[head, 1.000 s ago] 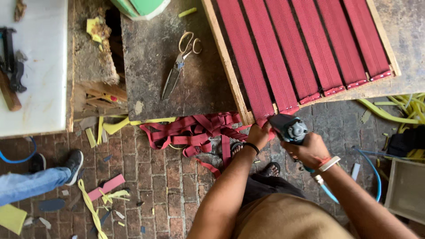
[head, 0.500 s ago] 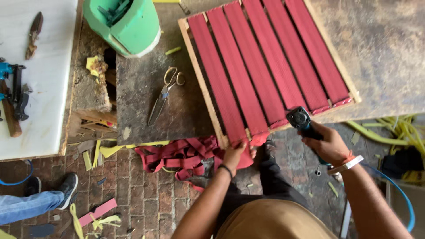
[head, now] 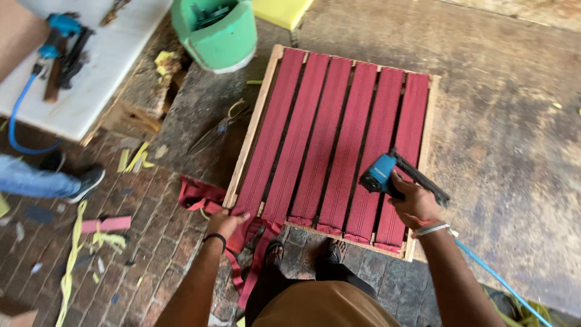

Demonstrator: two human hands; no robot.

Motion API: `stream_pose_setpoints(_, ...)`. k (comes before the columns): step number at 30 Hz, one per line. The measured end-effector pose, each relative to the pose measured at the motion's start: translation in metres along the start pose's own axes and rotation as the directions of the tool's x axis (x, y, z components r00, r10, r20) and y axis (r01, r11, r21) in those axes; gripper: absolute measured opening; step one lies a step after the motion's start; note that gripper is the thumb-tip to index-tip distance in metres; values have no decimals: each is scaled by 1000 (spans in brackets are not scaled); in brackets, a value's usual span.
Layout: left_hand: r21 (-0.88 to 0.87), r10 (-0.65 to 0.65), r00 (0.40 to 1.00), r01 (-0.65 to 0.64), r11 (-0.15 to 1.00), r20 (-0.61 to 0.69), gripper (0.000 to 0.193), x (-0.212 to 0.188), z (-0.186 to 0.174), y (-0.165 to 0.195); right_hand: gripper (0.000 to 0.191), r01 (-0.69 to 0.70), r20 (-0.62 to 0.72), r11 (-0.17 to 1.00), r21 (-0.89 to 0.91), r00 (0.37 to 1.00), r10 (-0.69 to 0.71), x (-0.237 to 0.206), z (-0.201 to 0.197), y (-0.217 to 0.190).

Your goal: The person weaves red elastic webbing strips across a wooden chair frame on a workbench, stapling each strip in place with a pneumatic nail gun. They pull strips taut, cut webbing with scissors, and interlace crosswise strips to form a woven seat surface.

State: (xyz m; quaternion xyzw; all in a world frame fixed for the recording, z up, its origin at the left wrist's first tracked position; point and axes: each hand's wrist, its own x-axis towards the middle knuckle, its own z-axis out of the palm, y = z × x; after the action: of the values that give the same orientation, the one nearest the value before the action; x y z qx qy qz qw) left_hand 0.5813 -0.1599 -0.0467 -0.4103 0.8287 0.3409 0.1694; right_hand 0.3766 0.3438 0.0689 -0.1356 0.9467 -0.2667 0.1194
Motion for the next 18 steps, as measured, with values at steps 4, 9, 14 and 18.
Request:
stream_pose_setpoints(4,56,99,914,-84,995,-393,58,-63,-3,42,65,178,-119,972,-155,973,-197,38,26,-20)
stream_pose_setpoints(9,197,449,780,-404,893,-435,66,-96,3,108,63,-27,-215,936,-350,975,-52,52,40,-52)
stream_pose_setpoints(14,326,508,843,-437,838,-176,82,-51,-11,188,80,359,-143,916,-180,912,-386,64,58,-121)
stream_pose_setpoints(18,514,602,790,-568,643,120,99,-5,-12,218,143,287,336,887,-362,928,-163,110,93,-189)
